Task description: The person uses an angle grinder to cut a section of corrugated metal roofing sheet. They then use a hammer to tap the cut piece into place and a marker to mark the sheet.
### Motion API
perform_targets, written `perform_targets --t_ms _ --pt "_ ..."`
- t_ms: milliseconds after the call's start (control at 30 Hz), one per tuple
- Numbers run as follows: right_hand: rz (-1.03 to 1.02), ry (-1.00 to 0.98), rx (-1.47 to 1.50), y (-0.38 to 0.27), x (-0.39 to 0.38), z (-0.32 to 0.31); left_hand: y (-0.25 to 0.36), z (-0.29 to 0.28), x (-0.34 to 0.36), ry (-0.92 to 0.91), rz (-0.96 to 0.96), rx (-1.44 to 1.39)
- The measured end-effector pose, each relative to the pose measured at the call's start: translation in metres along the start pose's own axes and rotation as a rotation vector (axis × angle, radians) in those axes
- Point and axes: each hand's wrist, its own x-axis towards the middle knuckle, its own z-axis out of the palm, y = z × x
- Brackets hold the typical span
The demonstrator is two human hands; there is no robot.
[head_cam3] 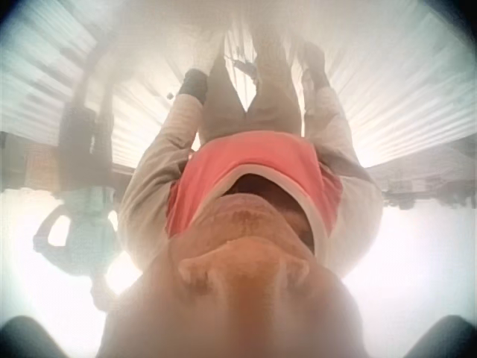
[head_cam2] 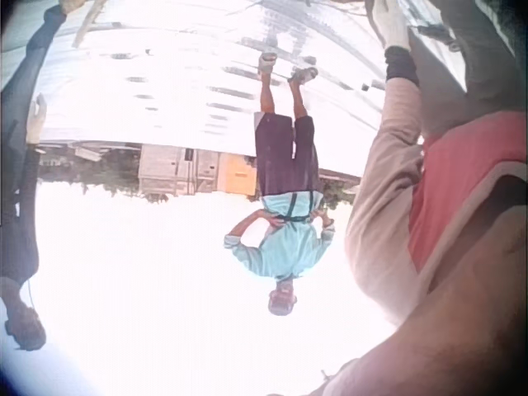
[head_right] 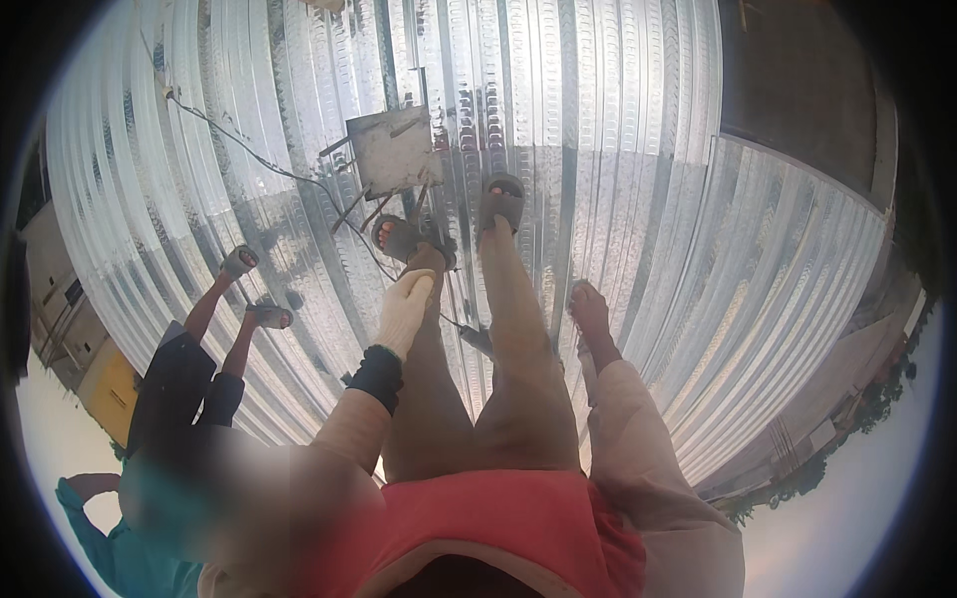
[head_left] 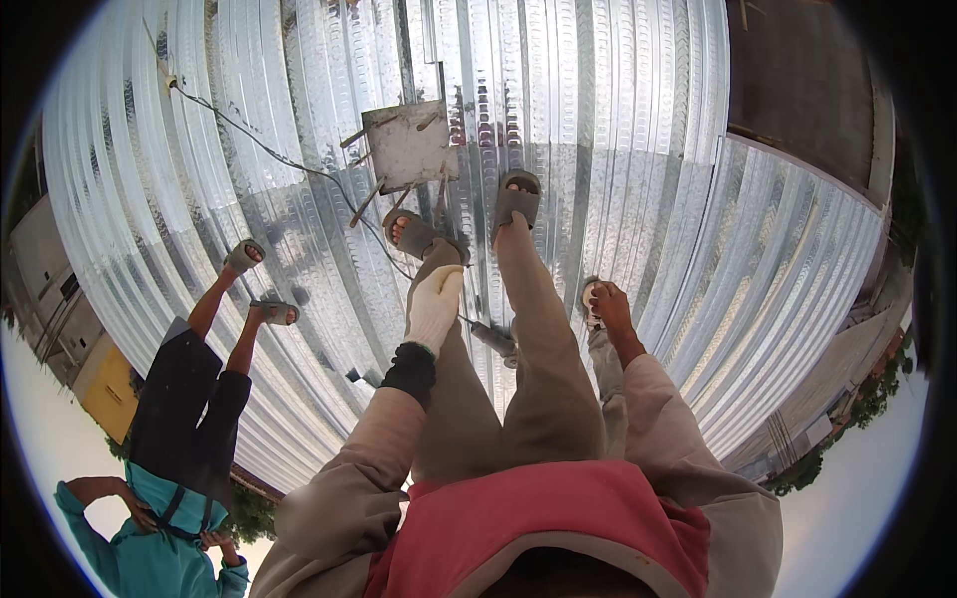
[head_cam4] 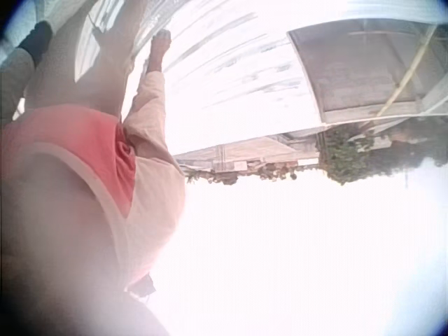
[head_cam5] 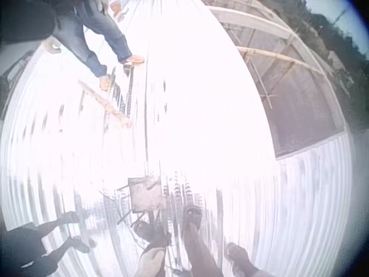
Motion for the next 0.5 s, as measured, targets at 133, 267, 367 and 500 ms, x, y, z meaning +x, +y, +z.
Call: perform_targets --t_ms 133,267,367,500 --pt "0.11 -0.043 0.052 0.028 -0.008 -0.012 0.063 -0.02 0.0 0.269 0.323 0.317" --pt "0.092 -0.122 0.014 0.057 -0.011 -0.013 0.097 -0.052 0.051 0.248 0.193 0.433" --pt "0.07 -0.208 -0.057 0.065 -0.006 -0.005 0.079 -0.062 0.11 0.234 0.227 0.562" --pt "0.066 -0.222 -0.029 0.05 -0.01 0.009 0.099 -0.073 0.161 0.208 0.241 0.777"
